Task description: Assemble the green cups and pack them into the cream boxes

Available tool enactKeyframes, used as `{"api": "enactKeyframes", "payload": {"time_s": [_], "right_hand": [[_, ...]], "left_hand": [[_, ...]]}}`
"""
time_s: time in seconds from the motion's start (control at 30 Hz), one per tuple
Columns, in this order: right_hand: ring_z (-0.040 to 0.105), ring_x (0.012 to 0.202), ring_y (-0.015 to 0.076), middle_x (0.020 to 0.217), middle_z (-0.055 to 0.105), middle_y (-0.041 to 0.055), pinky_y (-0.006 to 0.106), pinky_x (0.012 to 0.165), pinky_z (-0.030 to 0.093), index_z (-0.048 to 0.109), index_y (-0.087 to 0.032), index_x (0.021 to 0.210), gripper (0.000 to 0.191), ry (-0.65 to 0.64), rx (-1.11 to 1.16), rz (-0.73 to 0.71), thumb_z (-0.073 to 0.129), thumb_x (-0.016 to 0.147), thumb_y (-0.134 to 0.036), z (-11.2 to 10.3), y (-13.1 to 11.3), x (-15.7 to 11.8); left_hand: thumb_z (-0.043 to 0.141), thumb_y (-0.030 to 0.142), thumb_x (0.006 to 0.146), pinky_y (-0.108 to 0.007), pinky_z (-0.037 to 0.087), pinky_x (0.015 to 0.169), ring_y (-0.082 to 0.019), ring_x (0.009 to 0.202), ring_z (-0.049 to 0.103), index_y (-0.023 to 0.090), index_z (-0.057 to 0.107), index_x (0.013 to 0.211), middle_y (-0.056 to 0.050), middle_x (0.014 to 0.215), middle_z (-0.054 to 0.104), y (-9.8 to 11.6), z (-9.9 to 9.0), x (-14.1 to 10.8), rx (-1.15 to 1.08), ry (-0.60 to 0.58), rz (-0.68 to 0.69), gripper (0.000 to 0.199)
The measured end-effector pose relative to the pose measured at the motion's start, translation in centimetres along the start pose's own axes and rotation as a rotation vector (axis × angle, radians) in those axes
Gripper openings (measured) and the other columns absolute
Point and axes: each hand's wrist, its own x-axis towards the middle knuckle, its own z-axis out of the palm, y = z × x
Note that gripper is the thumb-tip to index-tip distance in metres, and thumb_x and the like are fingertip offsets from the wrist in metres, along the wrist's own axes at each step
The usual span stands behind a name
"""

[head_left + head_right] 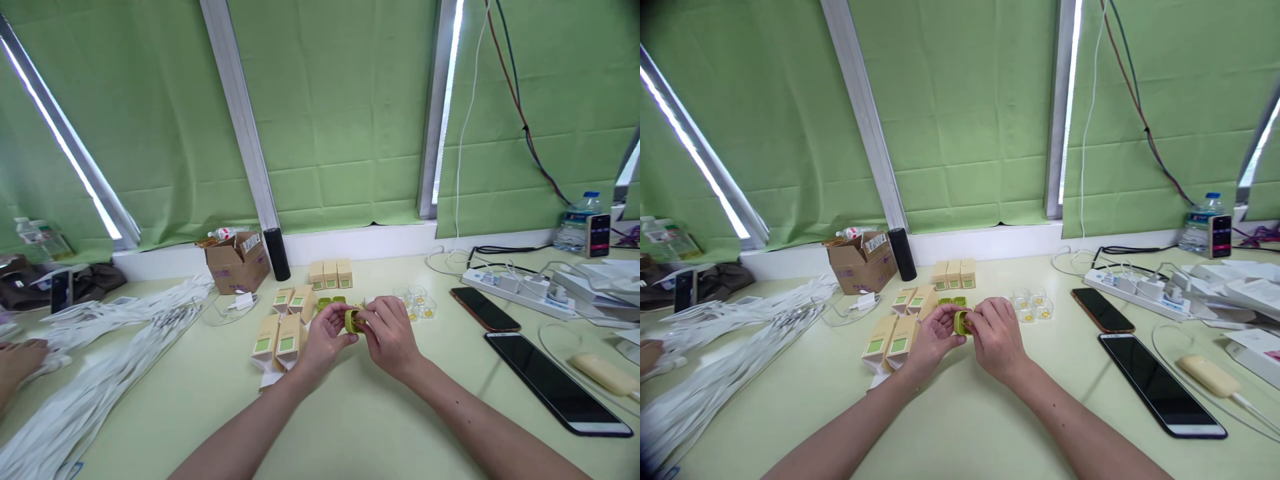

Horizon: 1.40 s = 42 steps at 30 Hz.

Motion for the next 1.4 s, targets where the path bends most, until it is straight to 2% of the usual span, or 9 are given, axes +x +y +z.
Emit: {"api": "enactKeyframes", "payload": {"time_s": [0.3,0.77,1.03,1.23,1.4], "right_hand": [[0.051,0.088,0.0237,0.086,0.063,0.0058,0.040,0.078,0.040,0.065,-0.021,0.100,0.018,-0.031,0.061,0.013,0.056,0.095,-0.006,0.5,0.5,-0.6],[0.050,0.085,0.0230,0.083,0.063,0.0051,0.038,0.073,0.042,0.065,-0.021,0.097,0.018,-0.028,0.213,0.057,0.057,0.094,-0.005,0.9,1.1,-1.0],[0.049,0.082,0.0224,0.080,0.057,0.0043,0.036,0.068,0.044,0.066,-0.022,0.095,0.020,-0.042,0.280,0.103,0.055,0.095,-0.005,1.0,0.9,-1.1],[0.050,0.083,0.0226,0.083,0.058,0.0049,0.036,0.067,0.047,0.068,-0.024,0.106,0.023,-0.072,0.274,0.055,0.055,0.096,-0.007,0.8,1.6,-0.9],[0.059,0.097,0.0265,0.103,0.066,0.0097,0.042,0.075,0.056,0.059,-0.025,0.129,0.038,-0.125,0.324,0.034,0.051,0.097,-0.006,0.5,1.9,-1.0]], "left_hand": [[0.092,0.010,0.061,-0.041,0.053,0.100,-0.025,0.109,0.068,0.018,0.068,0.108,-0.010,0.114,0.073,0.5,0.2,-0.2,0.035,0.009,-0.018,0.054],[0.092,0.005,0.056,-0.038,0.053,0.098,-0.022,0.104,0.069,0.017,0.071,0.102,-0.008,0.108,0.074,0.8,0.3,-0.3,0.058,0.029,-0.043,0.052],[0.094,0.008,0.057,-0.042,0.052,0.100,-0.025,0.106,0.067,0.017,0.072,0.103,-0.009,0.108,0.073,0.7,0.1,-0.3,0.096,0.010,-0.037,0.051],[0.092,0.009,0.060,-0.042,0.053,0.100,-0.025,0.106,0.067,0.018,0.071,0.105,-0.008,0.109,0.072,0.8,0.3,-0.2,0.107,0.027,0.012,0.051],[0.090,0.011,0.063,-0.041,0.053,0.101,-0.024,0.107,0.067,0.019,0.069,0.109,-0.008,0.111,0.071,0.5,-0.1,0.1,0.139,0.105,0.095,0.050]]}}
